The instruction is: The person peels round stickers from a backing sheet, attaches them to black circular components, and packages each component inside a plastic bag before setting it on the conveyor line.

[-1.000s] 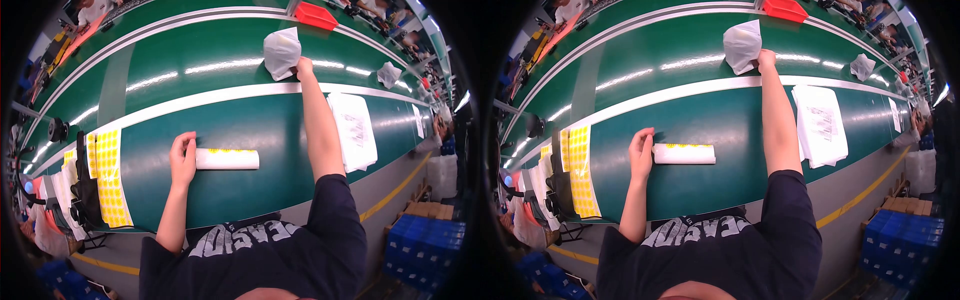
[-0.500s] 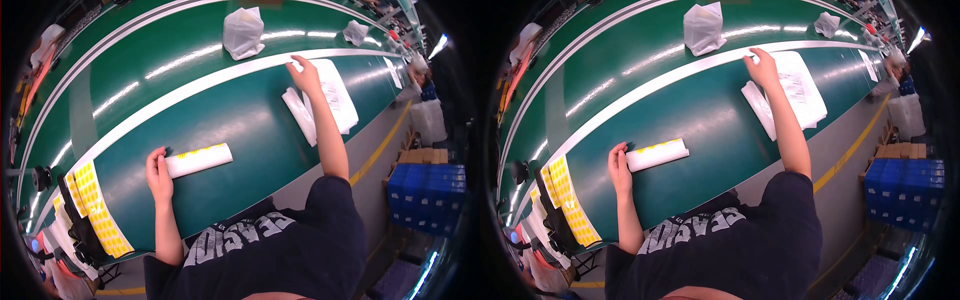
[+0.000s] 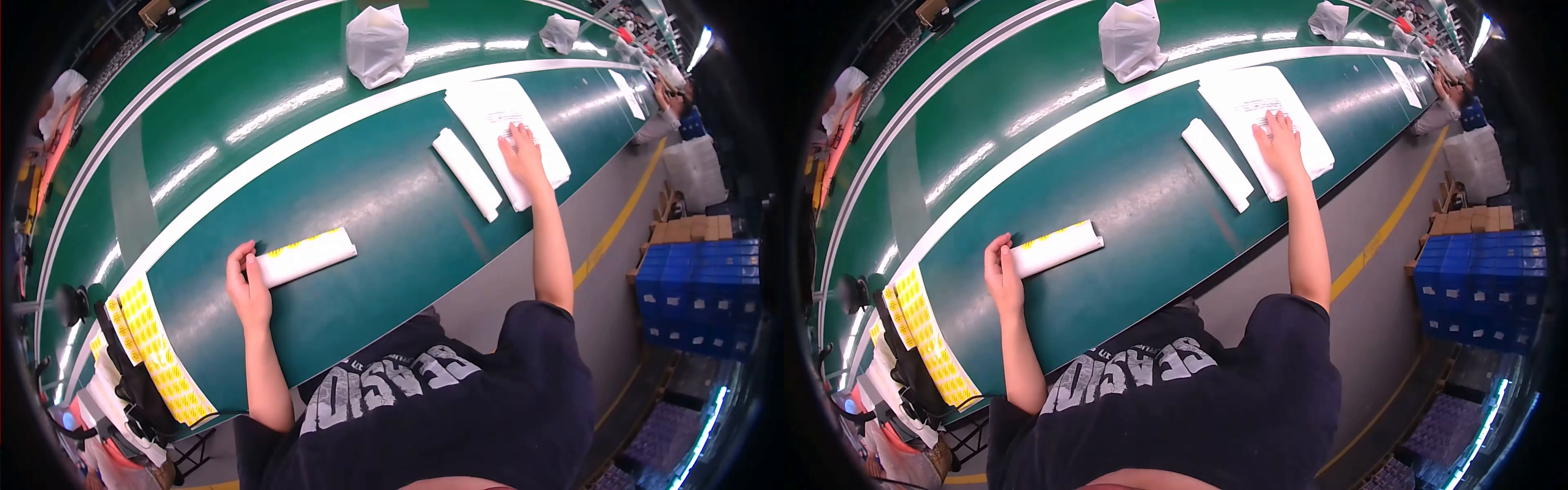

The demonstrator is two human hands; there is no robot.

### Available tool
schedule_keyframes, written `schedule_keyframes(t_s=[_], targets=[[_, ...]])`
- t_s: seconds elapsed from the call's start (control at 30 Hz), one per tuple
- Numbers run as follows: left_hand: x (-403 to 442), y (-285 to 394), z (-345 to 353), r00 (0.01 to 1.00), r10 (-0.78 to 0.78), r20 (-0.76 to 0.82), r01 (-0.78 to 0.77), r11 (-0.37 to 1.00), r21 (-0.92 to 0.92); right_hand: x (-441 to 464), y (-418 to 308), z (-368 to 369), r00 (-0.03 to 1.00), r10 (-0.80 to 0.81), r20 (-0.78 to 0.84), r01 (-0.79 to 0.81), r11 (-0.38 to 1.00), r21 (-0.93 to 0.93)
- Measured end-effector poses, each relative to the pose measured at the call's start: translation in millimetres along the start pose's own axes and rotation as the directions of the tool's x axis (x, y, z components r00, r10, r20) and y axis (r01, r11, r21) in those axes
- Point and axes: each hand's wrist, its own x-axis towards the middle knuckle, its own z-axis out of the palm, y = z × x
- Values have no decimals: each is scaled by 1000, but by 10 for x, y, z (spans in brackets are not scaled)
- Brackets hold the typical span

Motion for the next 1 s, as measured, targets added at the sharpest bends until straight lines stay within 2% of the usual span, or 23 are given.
schedule_keyframes(t_s=[0.27,0.37,0.43,0.47,0.53,0.57,0.6,0.63,0.67,0.7,0.73,0.77,0.87,0.9,1.0], targets=[[14,4,-4,1000,21,20,-22,999,29,90,244,-29,995,-86,-46,86,996,14],[25,-2,-21,994,106,28,-108,992,68,72,137,-74,973,-154,-171,158,987,12],[33,78,-55,991,128,28,-130,986,106,-88,-394,-301,926,-221,-306,296,928,227],[31,89,-73,997,76,15,-77,992,99,-231,-765,-427,912,-216,-348,340,874,347],[15,161,-110,999,33,-13,-31,988,150,-540,-1341,-551,964,-163,-212,247,844,475],[-8,209,-121,1000,-14,-28,18,986,166,-687,-1582,-496,957,-216,-194,290,762,579],[-18,254,-123,998,-55,-39,62,982,176,-848,-1820,-498,977,-215,14,153,738,657],[-34,274,-120,994,-96,-48,104,978,183,-969,-1929,-299,959,-278,62,129,619,774],[-56,259,-121,995,-96,-34,101,969,226,-1085,-2149,-272,940,-279,194,30,637,770],[-71,243,-113,995,-96,-21,98,959,266,-1153,-2317,-191,923,-286,258,-30,616,787],[-86,234,-107,995,-96,-9,94,947,306,-1203,-2463,-79,902,-272,336,-142,548,824],[-100,251,-107,996,-91,-15,91,952,291,-1223,-2575,-6,890,-296,346,-137,551,823],[-131,156,-122,994,-104,25,103,993,53,-1159,-2765,144,867,-311,389,-213,474,854],[-134,140,-135,1000,-5,9,5,998,59,-1144,-2803,164,860,-308,406,-253,434,865],[-170,125,-163,999,-7,-46,-10,939,-344,-1132,-2854,122,843,-361,399,-333,232,914]])
